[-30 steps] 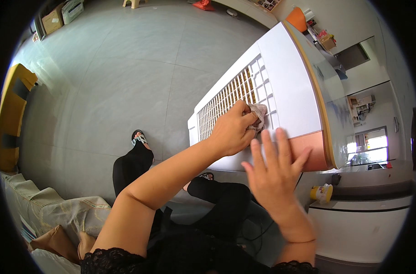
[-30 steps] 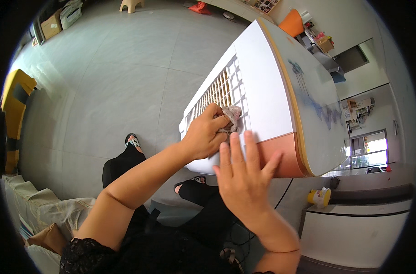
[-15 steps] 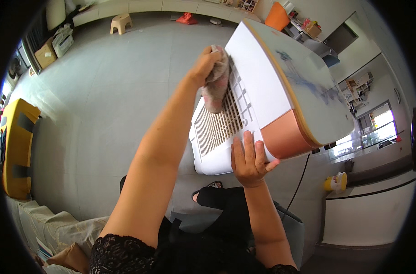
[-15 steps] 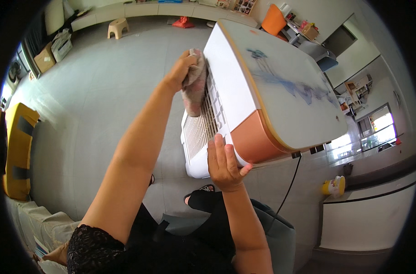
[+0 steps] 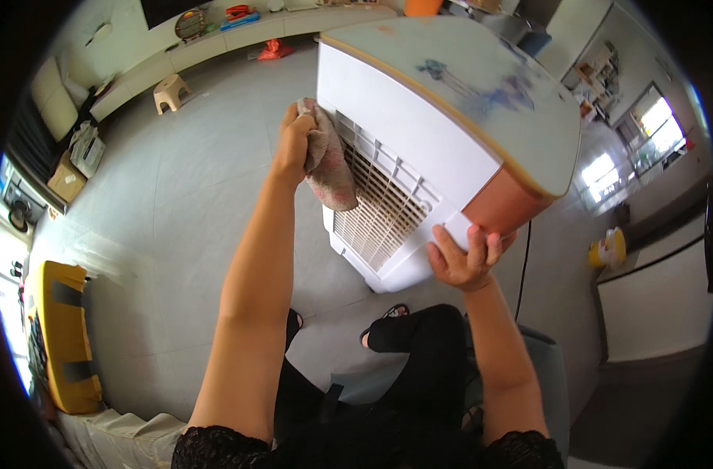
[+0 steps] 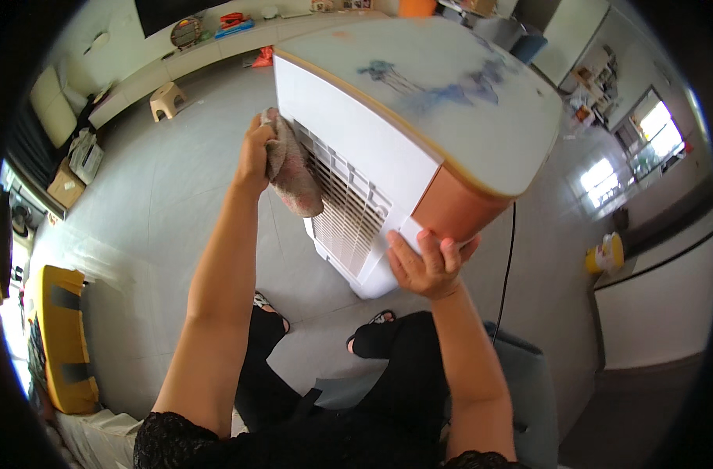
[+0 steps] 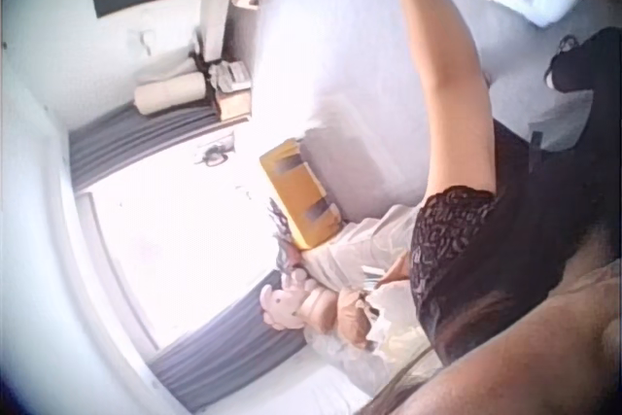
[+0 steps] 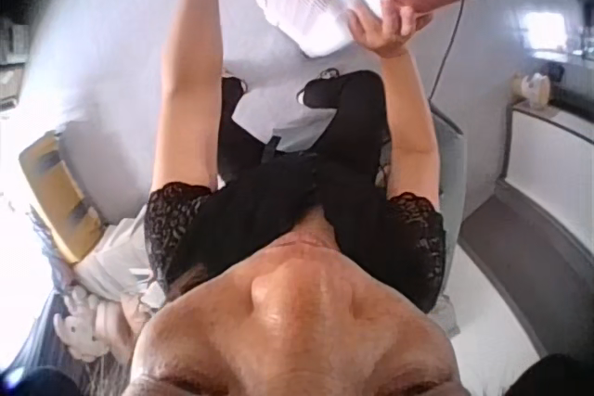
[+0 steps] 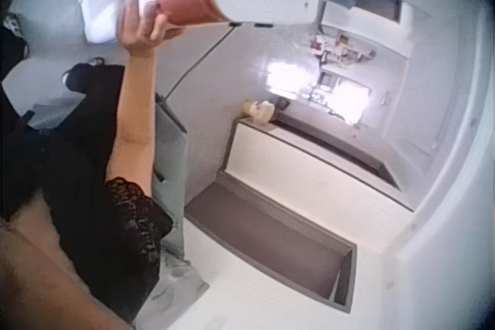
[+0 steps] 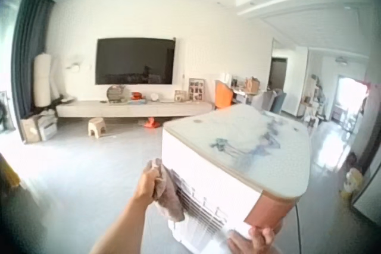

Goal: The person wipes the front grille and top control panel of a portable air cooler using a cloth. They systematically clean the slats and the surface around the control knobs.

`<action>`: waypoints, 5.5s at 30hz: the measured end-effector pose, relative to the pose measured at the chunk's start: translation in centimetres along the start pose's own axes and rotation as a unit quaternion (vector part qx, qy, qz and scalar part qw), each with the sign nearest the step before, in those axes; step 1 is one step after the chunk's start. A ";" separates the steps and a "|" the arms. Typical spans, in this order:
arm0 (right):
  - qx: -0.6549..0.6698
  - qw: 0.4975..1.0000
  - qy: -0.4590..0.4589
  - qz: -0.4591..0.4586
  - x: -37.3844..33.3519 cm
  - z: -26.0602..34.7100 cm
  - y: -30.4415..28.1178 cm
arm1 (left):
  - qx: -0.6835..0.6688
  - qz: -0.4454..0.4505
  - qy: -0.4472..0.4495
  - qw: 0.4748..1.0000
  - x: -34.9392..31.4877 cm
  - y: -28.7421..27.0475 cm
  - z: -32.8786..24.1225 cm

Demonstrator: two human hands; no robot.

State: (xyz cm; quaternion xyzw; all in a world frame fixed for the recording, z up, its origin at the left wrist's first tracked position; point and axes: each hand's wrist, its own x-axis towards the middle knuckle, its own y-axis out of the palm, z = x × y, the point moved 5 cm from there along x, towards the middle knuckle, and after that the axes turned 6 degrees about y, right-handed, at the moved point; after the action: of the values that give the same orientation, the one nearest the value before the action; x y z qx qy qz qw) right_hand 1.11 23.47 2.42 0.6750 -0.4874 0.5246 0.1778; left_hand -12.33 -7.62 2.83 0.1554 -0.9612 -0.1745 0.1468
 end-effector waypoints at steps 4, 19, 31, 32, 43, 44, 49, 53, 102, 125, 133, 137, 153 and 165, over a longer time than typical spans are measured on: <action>0.084 0.996 0.019 0.001 -0.8 -1.7 0.4 | -0.029 -0.020 0.015 0.999 -1.4 -0.7 -0.5; 0.179 0.933 0.312 -0.035 0.9 -3.4 -2.2 | 0.167 0.034 0.221 0.960 -14.6 2.0 -3.4; 0.236 0.957 0.166 0.030 5.1 4.7 -1.4 | 0.413 0.094 0.421 0.802 -18.3 10.5 -1.2; 0.230 0.957 0.176 0.027 5.2 4.4 -1.6 | 0.415 0.103 0.430 0.795 -18.1 10.8 -1.7; 0.230 0.839 0.468 0.153 3.6 3.3 -1.2 | 0.334 0.085 0.346 0.873 -18.7 9.2 0.0; 0.278 0.799 0.511 0.151 3.1 3.3 -0.6 | 0.286 0.106 0.319 0.897 -18.4 9.3 -0.4; 0.378 0.733 0.547 0.141 2.7 4.2 -0.2 | -0.240 0.123 -0.096 0.958 -18.5 8.6 -0.1; 0.307 0.818 0.466 0.141 3.6 4.6 -2.5 | -0.307 0.063 -0.144 0.939 -19.7 6.2 0.1; -0.036 0.990 0.117 -0.066 12.0 -6.5 -3.3 | 0.377 -0.010 0.457 0.806 -19.5 12.9 -0.9; -0.082 0.982 0.125 -0.118 11.4 -5.0 -2.8 | 0.292 -0.056 0.417 0.859 -18.8 11.7 -0.8; -0.080 0.988 0.127 0.020 4.8 0.1 -0.9 | 0.304 -0.064 0.371 0.875 -18.8 9.5 0.5; -0.082 0.984 0.130 0.090 1.4 1.1 -0.8 | 0.331 -0.058 0.383 0.860 -17.9 9.6 1.3; -0.078 0.992 0.084 0.062 -0.9 1.1 0.3 | 0.339 -0.046 0.358 0.869 -16.9 7.6 0.1; -0.083 0.991 0.092 0.047 -0.5 1.3 0.5 | 0.337 -0.046 0.360 0.868 -17.3 9.8 -1.6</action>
State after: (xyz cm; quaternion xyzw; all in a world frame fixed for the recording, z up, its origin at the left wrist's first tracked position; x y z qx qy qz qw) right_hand 1.33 22.50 1.37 0.5837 -0.5415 0.5500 0.2522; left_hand 1.48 6.73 4.07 0.2915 -0.8335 0.2221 0.4134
